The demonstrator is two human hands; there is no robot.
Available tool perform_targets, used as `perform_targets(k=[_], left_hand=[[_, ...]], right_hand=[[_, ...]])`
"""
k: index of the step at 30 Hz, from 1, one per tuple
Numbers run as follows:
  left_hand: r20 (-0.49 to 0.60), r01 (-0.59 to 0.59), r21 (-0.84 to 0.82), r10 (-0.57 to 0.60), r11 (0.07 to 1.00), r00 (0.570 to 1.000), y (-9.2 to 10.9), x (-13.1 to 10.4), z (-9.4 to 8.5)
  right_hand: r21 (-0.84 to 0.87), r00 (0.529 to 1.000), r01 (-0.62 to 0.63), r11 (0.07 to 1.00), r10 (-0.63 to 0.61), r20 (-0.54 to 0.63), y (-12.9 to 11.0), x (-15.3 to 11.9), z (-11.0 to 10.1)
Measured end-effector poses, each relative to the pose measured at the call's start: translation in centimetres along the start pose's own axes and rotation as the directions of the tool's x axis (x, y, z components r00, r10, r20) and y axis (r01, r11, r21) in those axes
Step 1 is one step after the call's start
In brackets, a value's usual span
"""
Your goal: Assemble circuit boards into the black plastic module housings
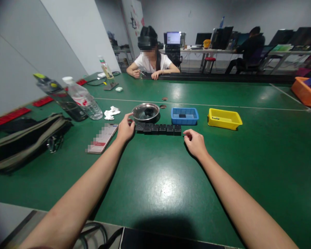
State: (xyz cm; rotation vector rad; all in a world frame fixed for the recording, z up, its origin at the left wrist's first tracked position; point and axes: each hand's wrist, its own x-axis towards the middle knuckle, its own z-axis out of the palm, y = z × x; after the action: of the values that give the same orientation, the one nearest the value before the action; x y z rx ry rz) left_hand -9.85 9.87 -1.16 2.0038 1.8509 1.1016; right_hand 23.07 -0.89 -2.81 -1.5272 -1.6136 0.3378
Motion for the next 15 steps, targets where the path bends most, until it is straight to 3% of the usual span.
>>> perform_targets(k=[3,6,10,15], left_hand=[[0.109,-0.081,0.129,0.067,0.988,0.992,0.18,0.31,0.31],[0.125,-0.078,0.173,0.056,0.982,0.991,0.28,0.53,0.38],[0.089,-0.031,0.164,0.017,0.986,0.996,0.16,0.75,0.24],[-0.047,-0.009,0.106,0.014,0.994,0.999,0.08,0.72,-0.32]], right_hand=[[-0.006,1.000,0.009,1.000,-0.009,0.007,-0.03,-0.10,-0.12],[-0.013,1.000,0.009,1.000,-0.008,0.014,-0.14,-0.15,-0.24],[-0.025,0.999,0.014,1.000,-0.013,0.031,-0.21,-0.14,-0.35],[-0.021,0.999,0.027,0.999,-0.027,-0.022,-0.16,-0.19,-0.28]])
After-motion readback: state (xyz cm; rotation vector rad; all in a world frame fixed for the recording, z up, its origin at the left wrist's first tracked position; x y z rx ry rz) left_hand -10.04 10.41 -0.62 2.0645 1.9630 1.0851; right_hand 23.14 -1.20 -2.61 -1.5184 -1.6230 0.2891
